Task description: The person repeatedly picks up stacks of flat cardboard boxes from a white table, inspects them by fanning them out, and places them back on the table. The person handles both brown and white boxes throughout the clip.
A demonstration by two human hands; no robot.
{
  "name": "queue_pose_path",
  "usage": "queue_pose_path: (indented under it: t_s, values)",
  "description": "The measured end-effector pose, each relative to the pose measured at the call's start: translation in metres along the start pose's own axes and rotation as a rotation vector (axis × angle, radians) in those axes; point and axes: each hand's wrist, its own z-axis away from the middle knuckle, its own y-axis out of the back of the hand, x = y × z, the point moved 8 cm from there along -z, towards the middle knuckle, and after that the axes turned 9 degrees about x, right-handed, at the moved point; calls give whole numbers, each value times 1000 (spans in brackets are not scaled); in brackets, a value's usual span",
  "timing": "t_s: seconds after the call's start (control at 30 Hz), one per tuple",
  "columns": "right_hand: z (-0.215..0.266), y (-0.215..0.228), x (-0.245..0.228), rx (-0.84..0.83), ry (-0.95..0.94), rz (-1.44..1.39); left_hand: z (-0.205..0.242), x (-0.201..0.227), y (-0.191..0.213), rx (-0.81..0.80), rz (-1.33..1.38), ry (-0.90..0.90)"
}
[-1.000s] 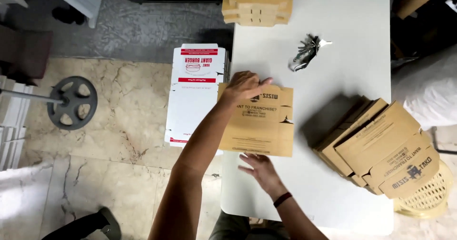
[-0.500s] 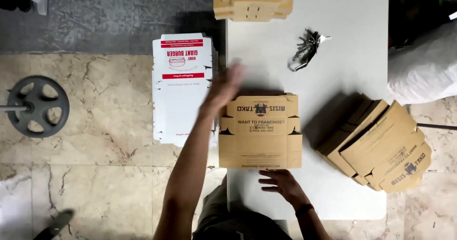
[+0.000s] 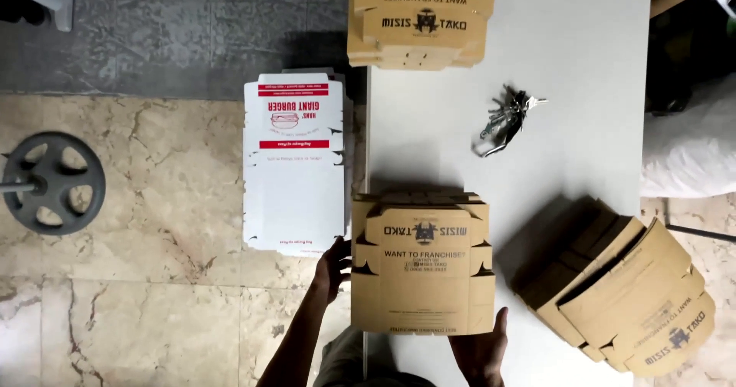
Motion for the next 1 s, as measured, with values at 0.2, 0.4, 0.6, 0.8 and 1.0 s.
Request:
queue_pose_path:
  t_s: [0.2, 0.4, 0.6, 0.8, 1.0]
  values:
    - [-26, -29, -12, -68, 41, -79, -34, 29, -10, -51, 36, -25]
    - [-34, -109, -45, -225, 144, -170, -75, 97, -37, -58, 13, -65]
    - [-53, -172, -73, -301, 141, -210, -106, 159, -65, -70, -44, -173]
    - [-90, -196, -92, -211, 89, -257, -125, 212, -91, -91, -68, -270]
    - [-84, -204, -93, -140, 84, -225, -157, 211, -84, -154, -41, -205]
